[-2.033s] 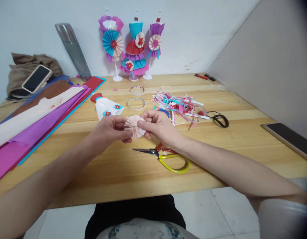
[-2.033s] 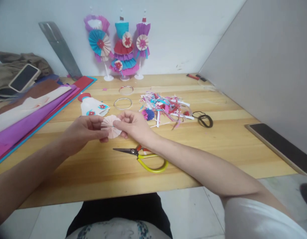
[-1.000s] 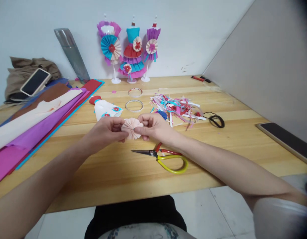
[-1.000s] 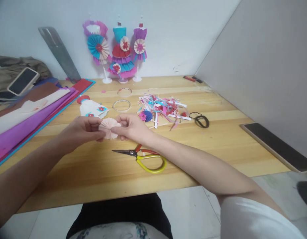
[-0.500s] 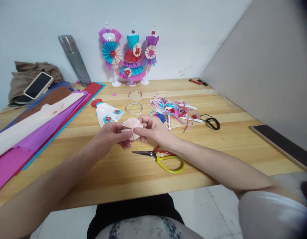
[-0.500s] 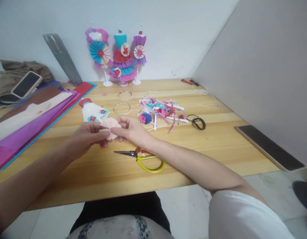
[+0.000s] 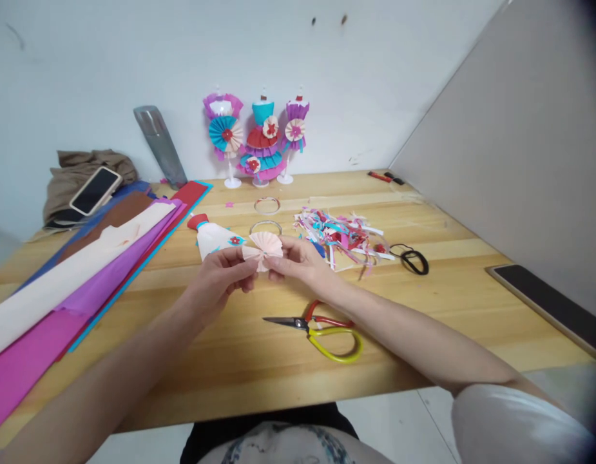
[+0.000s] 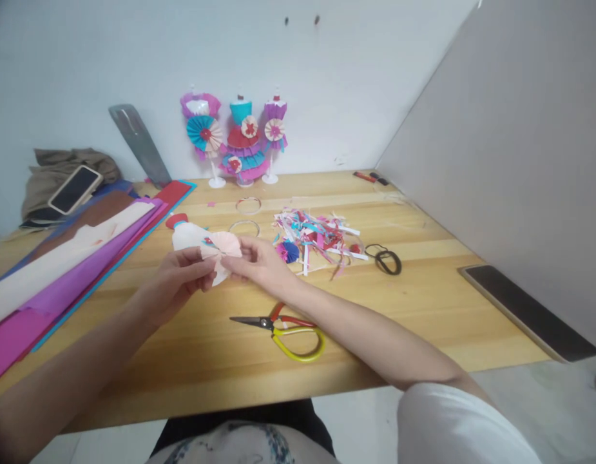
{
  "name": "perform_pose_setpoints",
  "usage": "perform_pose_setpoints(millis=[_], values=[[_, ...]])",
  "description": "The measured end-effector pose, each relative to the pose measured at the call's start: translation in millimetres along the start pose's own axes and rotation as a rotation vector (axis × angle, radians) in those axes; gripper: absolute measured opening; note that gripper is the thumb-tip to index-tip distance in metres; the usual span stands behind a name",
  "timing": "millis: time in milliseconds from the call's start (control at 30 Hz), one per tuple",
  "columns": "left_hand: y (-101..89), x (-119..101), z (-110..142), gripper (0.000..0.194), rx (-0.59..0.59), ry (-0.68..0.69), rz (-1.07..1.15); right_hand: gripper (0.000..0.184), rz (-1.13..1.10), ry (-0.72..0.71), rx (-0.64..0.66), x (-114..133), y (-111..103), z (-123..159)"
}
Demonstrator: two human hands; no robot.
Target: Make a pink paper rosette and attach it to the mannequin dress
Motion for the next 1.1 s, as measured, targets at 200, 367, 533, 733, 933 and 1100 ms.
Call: perform_pose_setpoints(millis=[200, 367, 533, 733, 933, 1100], values=[[-17.2, -25, -19, 0.024, -0.032, 0.002, -0.265, 0.034, 0.094, -0.017, -0.052, 24, -21, -19], [-24.5, -50, -35, 0.021, -0.068, 0.042, -0.346, 0.033, 0.090, -0.005, -0.071, 35, -26, -36], [-33.0, -69, -48, 0.016, -0.129, 0.081, -0.458, 0.031, 0.066, -0.089, -0.072, 46, -25, -53], [-32.0, -76, -66, 0.025, -0.156, 0.148, -0.252, 0.031, 0.020, -0.143, -0.149, 46, -34, -65], [-25.3, -65, -75, 0.024, -0.132, 0.166, -0.135, 0.031, -0.018, -0.140, -0.185, 42, -44, -66], [-15.9, -47, -80, 0.030, -0.053, 0.159, -0.006, 0.036, -0.105, -0.176, -0.260, 33, -51, -63]])
Point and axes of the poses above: each hand's wrist, its own z-axis away from the middle knuckle, its own y-axis out of the palm, x = y × z, the point moved 9 cm from there along -z, towards the middle knuckle, and after that the axes turned 15 degrees about -z, right-handed, at the moved point
